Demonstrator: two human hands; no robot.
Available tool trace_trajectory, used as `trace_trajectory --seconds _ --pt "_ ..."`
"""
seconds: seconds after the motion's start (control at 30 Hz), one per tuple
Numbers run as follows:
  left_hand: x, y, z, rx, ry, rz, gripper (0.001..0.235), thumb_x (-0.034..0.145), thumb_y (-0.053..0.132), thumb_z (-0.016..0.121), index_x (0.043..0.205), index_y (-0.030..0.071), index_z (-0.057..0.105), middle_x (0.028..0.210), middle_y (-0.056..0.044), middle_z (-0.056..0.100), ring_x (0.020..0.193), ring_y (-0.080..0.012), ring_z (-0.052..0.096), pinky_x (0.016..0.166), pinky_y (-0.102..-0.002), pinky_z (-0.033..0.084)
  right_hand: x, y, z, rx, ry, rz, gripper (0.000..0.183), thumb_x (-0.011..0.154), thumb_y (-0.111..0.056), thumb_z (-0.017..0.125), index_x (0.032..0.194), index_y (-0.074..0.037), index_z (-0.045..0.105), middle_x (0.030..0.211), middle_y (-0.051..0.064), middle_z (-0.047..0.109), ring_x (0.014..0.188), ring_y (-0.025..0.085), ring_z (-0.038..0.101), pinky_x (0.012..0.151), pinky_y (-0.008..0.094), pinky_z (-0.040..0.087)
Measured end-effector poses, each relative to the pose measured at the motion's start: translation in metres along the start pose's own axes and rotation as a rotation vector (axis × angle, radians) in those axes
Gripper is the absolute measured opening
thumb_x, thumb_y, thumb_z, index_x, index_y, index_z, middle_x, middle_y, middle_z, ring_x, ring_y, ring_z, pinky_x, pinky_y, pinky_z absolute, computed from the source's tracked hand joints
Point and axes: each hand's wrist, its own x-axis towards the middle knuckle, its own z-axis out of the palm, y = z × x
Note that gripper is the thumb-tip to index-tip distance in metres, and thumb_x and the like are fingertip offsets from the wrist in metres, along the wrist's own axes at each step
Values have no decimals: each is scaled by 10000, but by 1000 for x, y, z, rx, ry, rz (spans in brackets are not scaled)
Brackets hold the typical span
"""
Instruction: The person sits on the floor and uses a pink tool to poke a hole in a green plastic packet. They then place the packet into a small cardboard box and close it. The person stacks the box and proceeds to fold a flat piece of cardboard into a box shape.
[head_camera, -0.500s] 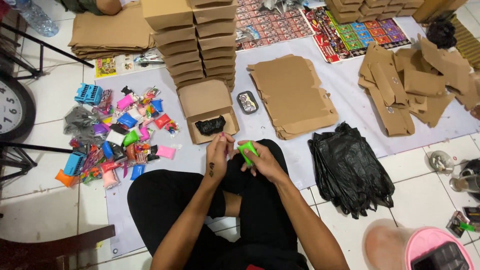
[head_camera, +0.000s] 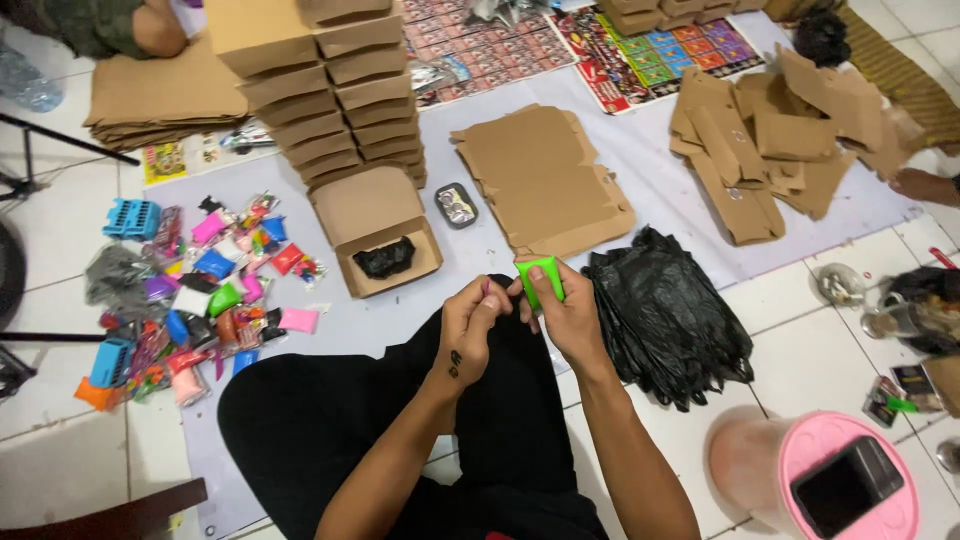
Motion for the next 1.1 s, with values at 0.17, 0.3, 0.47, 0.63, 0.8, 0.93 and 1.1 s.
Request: trace_trajectory --seconds 0.17,0.3,0.47,0.63,0.8,0.93,1.1 --pt "6 4 25 -68 10 104 403 956 184 543 578 154 408 491 34 317 501 -81 283 488 -243 299 -12 -8 -17 -50 59 -42 291 1055 -156 515 1114 77 680 776 226 713 434 221 650 293 280 489" --pt "16 54 62 -188 -15 161 475 966 160 550 574 180 282 502 57 244 522 -63 245 503 -239 303 -20 -29 -27 -117 133 -67 295 1045 -182 542 1100 60 700 767 234 722 430 226 653 300 295 499" --pt "17 19 88 -229 -49 116 444 959 137 537 581 179 308 494 60 267 517 -50 266 490 -234 318 -33 -44 -44 -116 258 -87 272 1055 -154 510 1126 57 667 762 221 699 447 227 648 314 292 499" --pt "21 12 113 -226 -133 67 387 995 177 460 622 188 355 528 53 295 540 -70 246 491 -241 295 -49 -47 -65 -134 379 -105 277 1059 -216 509 1149 34 590 690 202 657 422 214 618 297 282 472" --pt "15 5 134 -319 -190 29 314 1026 277 369 765 127 456 627 5 378 601 -85 340 568 -241 329 -61 -53 -74 -233 454 -70 222 986 -88 553 1190 -1 570 561 159 602 378 192 549 313 269 395" --pt "9 21 137 -246 -161 76 332 1049 240 336 772 114 468 641 -30 429 617 -113 375 584 -269 348 -65 -59 -74 -277 471 -34 283 965 -46 550 1241 -7 600 555 157 629 386 184 557 344 271 406" --pt "1 39 131 25 8 360 346 1090 184 375 951 68 669 916 -27 458 799 -120 464 756 -293 447 -69 -41 -77 -202 453 10 341 925 -32 678 1262 18 679 796 233 741 487 192 639 394 304 552"
